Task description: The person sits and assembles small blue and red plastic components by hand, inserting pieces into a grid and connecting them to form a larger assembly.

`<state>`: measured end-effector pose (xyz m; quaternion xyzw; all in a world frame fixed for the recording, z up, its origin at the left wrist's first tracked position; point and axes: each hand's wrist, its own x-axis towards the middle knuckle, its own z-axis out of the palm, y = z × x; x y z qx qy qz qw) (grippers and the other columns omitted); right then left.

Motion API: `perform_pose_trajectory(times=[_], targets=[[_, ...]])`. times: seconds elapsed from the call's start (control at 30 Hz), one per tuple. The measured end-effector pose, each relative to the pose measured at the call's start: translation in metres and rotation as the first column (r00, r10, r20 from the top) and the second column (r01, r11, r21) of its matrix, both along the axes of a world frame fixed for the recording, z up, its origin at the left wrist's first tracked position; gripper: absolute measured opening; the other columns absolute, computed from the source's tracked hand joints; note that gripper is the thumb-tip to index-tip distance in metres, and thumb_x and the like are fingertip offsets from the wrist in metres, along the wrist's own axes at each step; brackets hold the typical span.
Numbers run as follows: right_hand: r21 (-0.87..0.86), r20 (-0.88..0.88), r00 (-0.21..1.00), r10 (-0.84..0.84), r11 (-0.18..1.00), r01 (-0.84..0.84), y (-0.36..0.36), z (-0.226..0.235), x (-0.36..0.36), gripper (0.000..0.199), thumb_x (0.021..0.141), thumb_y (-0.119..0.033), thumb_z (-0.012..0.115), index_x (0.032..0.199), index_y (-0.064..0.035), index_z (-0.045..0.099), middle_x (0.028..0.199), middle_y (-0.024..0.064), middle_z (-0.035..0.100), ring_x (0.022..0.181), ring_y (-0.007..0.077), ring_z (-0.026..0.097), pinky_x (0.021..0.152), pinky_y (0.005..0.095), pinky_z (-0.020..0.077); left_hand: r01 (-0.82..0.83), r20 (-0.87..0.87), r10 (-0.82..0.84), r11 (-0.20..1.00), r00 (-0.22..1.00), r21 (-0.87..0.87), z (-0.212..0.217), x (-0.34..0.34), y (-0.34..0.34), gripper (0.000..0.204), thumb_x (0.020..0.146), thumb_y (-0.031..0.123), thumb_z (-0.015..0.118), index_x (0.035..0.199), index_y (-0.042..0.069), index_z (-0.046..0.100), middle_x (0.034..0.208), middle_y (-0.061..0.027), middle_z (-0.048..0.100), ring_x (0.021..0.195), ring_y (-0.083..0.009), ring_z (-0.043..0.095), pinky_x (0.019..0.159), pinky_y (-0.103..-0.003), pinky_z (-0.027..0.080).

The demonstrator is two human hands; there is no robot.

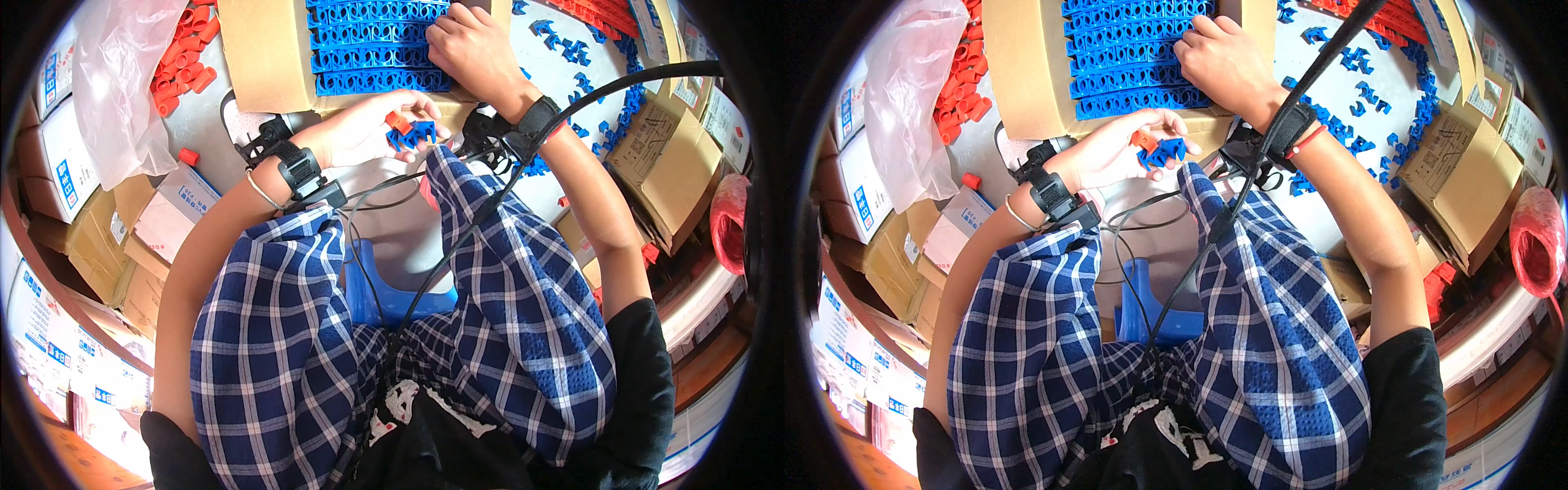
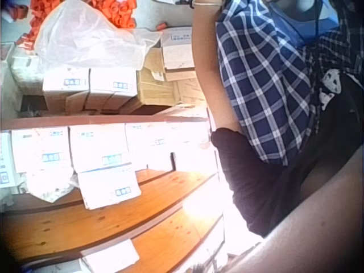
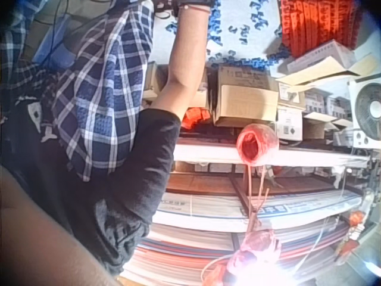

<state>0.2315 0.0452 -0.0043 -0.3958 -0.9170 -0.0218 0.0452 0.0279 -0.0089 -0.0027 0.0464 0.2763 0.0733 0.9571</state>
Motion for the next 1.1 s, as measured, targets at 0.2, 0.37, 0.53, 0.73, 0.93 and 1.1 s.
perform_pose_trajectory(times=[0.2,0.37,0.53,0.73,0.93,1.1], targets=[[-0.015,-0.014,1.000,-0.012,1.000,0.012,-0.001,0.000,0.001,0.007,0.075,-0.017,0.061,0.071,-0.0117,0.063,0.075,-0.0022,0.060,0.085,0.0157,0.054,0.073,0.0287,0.0418,0.001,-0.007,-0.001,1.000,1.000,0.005,0.000,0.000,0.000,0.031,0.101,0.035,0.039,0.102,0.008,0.052,0.113,-0.0170,0.063,0.077,-0.0179,0.058,0.057,-0.027,0.043],[-0.032,-0.085,0.996,-0.024,0.999,0.021,-0.002,0.008,0.004,0.009,0.077,-0.018,0.063,0.071,-0.0118,0.062,0.073,-0.0015,0.058,0.083,0.0167,0.054,0.072,0.0296,0.0414,0.012,0.008,-0.012,1.000,1.000,0.022,-0.004,-0.001,0.000,0.031,0.101,0.036,0.039,0.103,0.007,0.052,0.114,-0.0173,0.062,0.077,-0.0183,0.058,0.058,-0.027,0.044],[-0.175,-0.435,0.899,-0.053,0.984,-0.027,-0.017,0.036,-0.013,0.017,0.077,-0.023,0.064,0.068,-0.0104,0.059,0.068,0.0039,0.056,0.068,0.0235,0.054,0.061,0.0360,0.0434,-0.002,-0.028,0.001,0.999,1.000,-0.041,-0.001,-0.003,-0.001,0.039,0.101,0.041,0.037,0.110,0.007,0.053,0.111,-0.0139,0.063,0.081,-0.0184,0.059,0.060,-0.029,0.045],[-0.464,-0.399,0.901,-0.170,0.885,-0.039,-0.050,0.052,-0.034,0.027,0.077,-0.033,0.071,0.072,-0.0070,0.063,0.070,0.0069,0.058,0.067,0.0259,0.057,0.063,0.0368,0.0466,0.011,-0.214,0.001,0.998,0.977,0.057,0.006,0.003,0.000,0.046,0.102,0.050,0.026,0.115,0.014,0.051,0.106,-0.0037,0.060,0.084,-0.0164,0.058,0.071,-0.039,0.049],[-0.483,-0.443,0.856,-0.265,0.876,0.021,-0.052,0.054,-0.032,0.020,0.076,-0.025,0.068,0.076,-0.0051,0.065,0.073,0.0087,0.059,0.070,0.0261,0.058,0.064,0.0365,0.0482,-0.009,-0.229,0.010,1.000,0.973,0.005,0.000,0.002,-0.001,0.050,0.101,0.054,0.024,0.116,0.016,0.050,0.107,-0.0026,0.059,0.086,-0.0170,0.056,0.071,-0.039,0.049],[-0.395,-0.548,0.696,-0.463,0.877,0.272,-0.037,0.056,-0.005,0.020,0.078,-0.028,0.067,0.079,-0.0083,0.068,0.074,0.0096,0.063,0.069,0.0278,0.063,0.061,0.0370,0.0502,0.011,0.025,-0.010,0.999,1.000,-0.036,-0.004,-0.007,-0.002,0.054,0.100,0.056,0.024,0.111,0.011,0.051,0.113,-0.0149,0.059,0.081,-0.0190,0.053,0.064,-0.031,0.044]])
